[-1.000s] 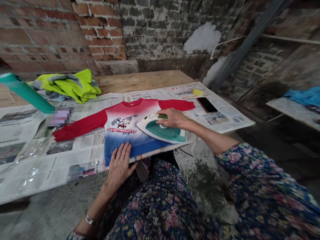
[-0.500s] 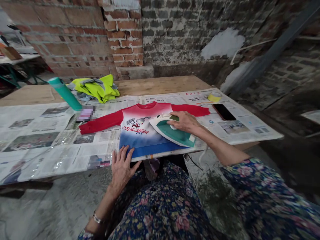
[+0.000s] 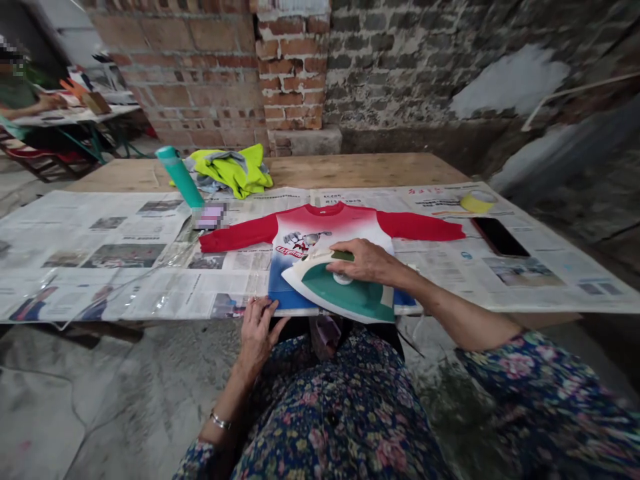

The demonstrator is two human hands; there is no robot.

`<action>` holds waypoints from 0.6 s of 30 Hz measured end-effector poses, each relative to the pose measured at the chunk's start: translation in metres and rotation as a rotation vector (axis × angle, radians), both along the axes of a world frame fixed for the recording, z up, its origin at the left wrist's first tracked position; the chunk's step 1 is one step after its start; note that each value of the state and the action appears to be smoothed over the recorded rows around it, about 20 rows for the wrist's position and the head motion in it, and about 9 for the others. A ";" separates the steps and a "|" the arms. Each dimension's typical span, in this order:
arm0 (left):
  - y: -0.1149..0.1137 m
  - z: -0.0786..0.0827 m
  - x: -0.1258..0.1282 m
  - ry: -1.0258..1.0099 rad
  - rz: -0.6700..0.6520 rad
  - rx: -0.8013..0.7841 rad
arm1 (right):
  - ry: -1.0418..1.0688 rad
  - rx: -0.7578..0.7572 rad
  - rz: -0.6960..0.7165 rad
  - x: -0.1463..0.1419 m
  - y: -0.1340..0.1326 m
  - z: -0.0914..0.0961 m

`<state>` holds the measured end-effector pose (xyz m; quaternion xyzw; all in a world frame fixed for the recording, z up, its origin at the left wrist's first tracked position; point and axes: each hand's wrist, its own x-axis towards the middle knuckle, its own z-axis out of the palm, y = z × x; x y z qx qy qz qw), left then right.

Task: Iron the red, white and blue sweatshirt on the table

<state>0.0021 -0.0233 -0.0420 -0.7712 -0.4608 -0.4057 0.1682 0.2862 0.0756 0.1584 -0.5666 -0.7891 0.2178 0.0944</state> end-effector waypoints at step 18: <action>0.006 -0.020 0.005 -0.299 0.150 0.027 | -0.037 -0.065 0.189 -0.047 -0.037 0.013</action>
